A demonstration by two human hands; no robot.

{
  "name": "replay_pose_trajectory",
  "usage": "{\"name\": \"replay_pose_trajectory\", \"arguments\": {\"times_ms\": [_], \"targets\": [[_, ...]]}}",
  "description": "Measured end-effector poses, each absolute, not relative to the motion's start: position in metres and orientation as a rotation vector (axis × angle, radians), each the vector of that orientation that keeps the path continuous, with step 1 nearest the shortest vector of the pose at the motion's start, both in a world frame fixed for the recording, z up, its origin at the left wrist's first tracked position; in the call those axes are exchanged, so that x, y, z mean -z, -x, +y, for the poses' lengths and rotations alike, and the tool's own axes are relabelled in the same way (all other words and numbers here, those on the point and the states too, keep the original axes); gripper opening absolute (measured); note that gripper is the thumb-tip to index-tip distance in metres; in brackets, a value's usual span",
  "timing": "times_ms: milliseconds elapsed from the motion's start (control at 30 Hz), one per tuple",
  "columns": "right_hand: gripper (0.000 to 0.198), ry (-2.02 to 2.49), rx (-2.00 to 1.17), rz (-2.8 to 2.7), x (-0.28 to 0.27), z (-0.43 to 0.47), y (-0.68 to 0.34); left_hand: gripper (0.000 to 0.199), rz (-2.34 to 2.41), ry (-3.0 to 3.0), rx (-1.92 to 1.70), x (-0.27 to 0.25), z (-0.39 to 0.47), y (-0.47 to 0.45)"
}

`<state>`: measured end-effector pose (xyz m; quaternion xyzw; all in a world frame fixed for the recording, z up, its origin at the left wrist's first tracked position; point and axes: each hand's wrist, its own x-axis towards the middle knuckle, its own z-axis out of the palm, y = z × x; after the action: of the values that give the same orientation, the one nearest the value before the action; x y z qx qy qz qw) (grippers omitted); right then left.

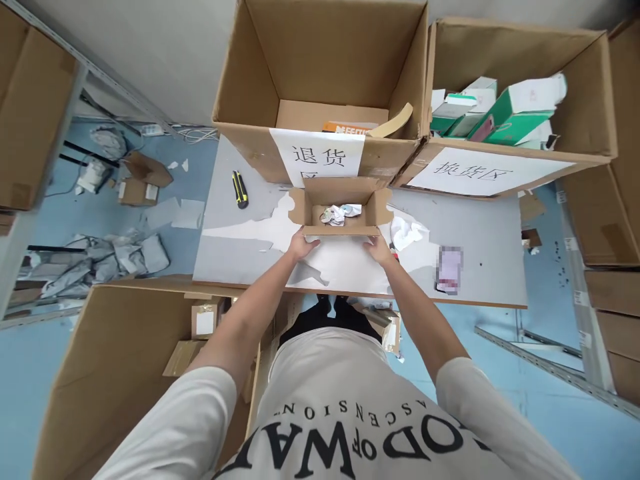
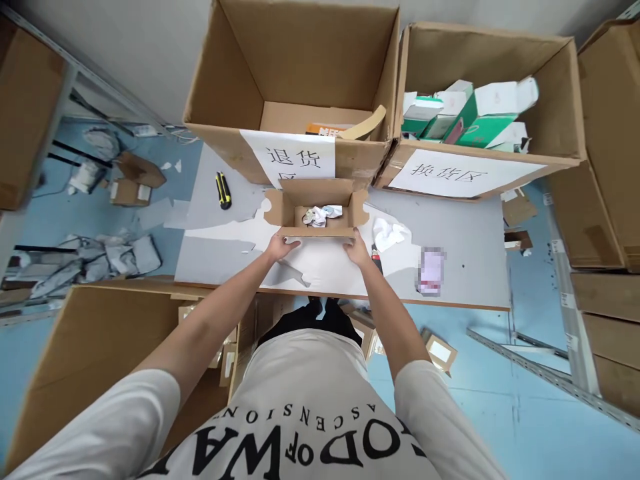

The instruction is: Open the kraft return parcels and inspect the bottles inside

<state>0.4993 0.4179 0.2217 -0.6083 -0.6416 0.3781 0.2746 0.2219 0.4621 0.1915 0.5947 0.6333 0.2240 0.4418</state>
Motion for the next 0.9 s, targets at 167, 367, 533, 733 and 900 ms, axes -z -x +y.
{"name": "replay_pose_trajectory", "arguments": {"times_ms": [167,367,533,733,900], "targets": [[0.048,1.708,-1.023,-1.334,-0.232,0.399,-0.501,0.057,1.516,-1.381,-0.770,-0.227,0.434,-0.219],[0.051,1.745,-1.028,-1.166,-0.247,0.335,-0.501,0.052,1.496,-1.328,-0.882,-0.244,0.377,-0.205],[0.052,1.828,-1.175,-1.029,-0.221,0.313,-0.489,0.047,1.535,-1.245,-0.817,-0.224,0.358,-0.210],[0.051,1.812,-1.238,-1.032,-0.199,0.302,-0.499,0.043,1.524,-1.171,-0.765,-0.205,0.360,-0.198],[0.068,1.833,-1.241,-1.144,-0.192,0.278,-0.507,0.048,1.518,-1.317,-0.711,-0.194,0.345,-0.178]]}}
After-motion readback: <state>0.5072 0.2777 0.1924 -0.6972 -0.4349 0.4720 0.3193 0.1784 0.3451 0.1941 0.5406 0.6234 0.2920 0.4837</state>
